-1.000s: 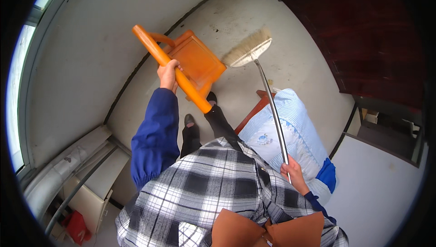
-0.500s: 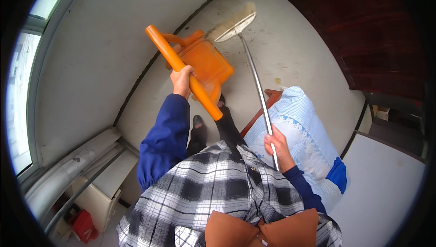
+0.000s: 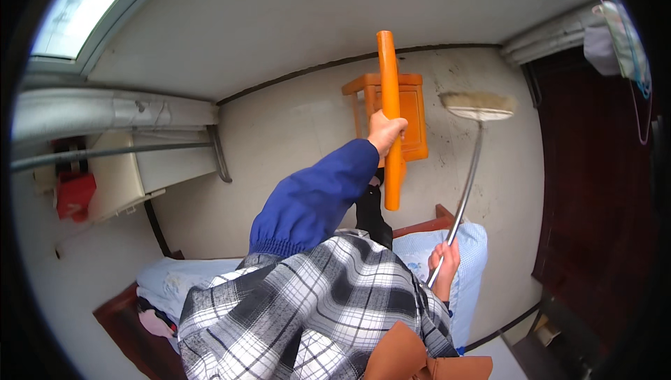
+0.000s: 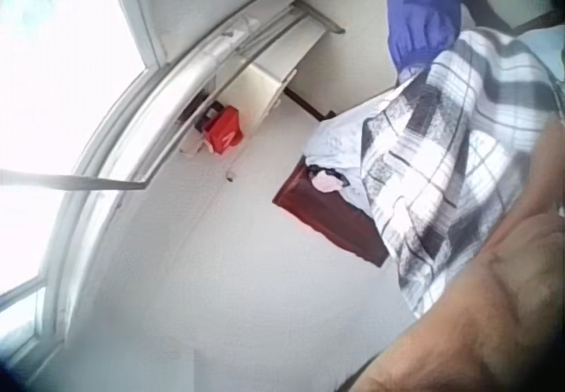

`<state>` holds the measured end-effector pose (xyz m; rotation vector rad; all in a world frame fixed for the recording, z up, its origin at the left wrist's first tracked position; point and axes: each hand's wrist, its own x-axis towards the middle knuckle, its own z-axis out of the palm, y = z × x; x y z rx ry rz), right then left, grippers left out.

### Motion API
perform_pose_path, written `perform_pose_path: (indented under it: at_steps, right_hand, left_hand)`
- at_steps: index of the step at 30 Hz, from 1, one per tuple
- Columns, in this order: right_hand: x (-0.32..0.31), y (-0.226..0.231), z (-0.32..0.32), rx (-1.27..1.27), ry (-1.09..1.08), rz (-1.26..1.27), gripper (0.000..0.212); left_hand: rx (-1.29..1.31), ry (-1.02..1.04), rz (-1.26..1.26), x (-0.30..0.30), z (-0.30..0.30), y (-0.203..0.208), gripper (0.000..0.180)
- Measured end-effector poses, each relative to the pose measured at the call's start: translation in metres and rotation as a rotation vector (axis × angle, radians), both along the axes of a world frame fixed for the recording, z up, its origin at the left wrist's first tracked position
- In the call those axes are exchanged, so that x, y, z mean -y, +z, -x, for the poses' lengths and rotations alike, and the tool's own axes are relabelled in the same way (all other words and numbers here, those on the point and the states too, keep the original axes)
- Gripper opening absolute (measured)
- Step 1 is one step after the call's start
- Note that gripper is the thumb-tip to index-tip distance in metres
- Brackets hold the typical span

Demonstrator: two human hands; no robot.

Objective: The person sweeps a tiled floor with a long-handled broom, moving an orange stool aside to reach under it. They gather debris into a pile and continue sweeping across the room.

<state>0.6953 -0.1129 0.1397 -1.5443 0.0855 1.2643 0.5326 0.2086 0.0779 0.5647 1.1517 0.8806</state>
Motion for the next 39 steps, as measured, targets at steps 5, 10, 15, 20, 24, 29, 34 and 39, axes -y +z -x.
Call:
perform_pose_path:
  at_steps: [5,10,15,20,24,29,34,39]
  right_hand:
    - [0.011,0.003,-0.055,0.135,0.027,0.060,0.043]
    - [0.004,0.021,-0.053,0.087,-0.022,0.135,0.038]
    - [-0.017,0.007,-0.045,-0.067,-0.027,0.089,0.021]
    - [-0.041,-0.017,-0.015,-0.216,0.043,0.080,0.019]
    - [-0.086,-0.021,0.014,-0.330,0.220,0.127,0.011]
    - [-0.134,-0.028,0.052,-0.451,0.326,0.185,0.014]
    - [-0.194,-0.069,0.077,-0.578,0.565,0.206,0.009]
    - [-0.223,-0.134,0.065,-0.601,0.600,0.291,0.013]
  left_hand:
    - [0.025,0.056,0.046,-0.025,0.079,0.002,0.017]
    - [0.018,0.053,0.107,-0.010,0.164,0.050,0.022]
    - [-0.134,0.217,0.137,0.043,0.274,0.009,0.024]
    - [-0.086,0.311,0.137,0.083,0.422,0.010,0.015]
    - [-0.373,0.415,0.175,0.171,0.543,0.009,0.012]
    - [-0.711,0.523,0.420,0.248,0.582,0.002,0.023]
    - [-0.854,0.663,0.611,0.285,0.565,-0.004,0.041]
    - [-0.933,0.605,0.623,0.280,0.566,-0.009,0.047]
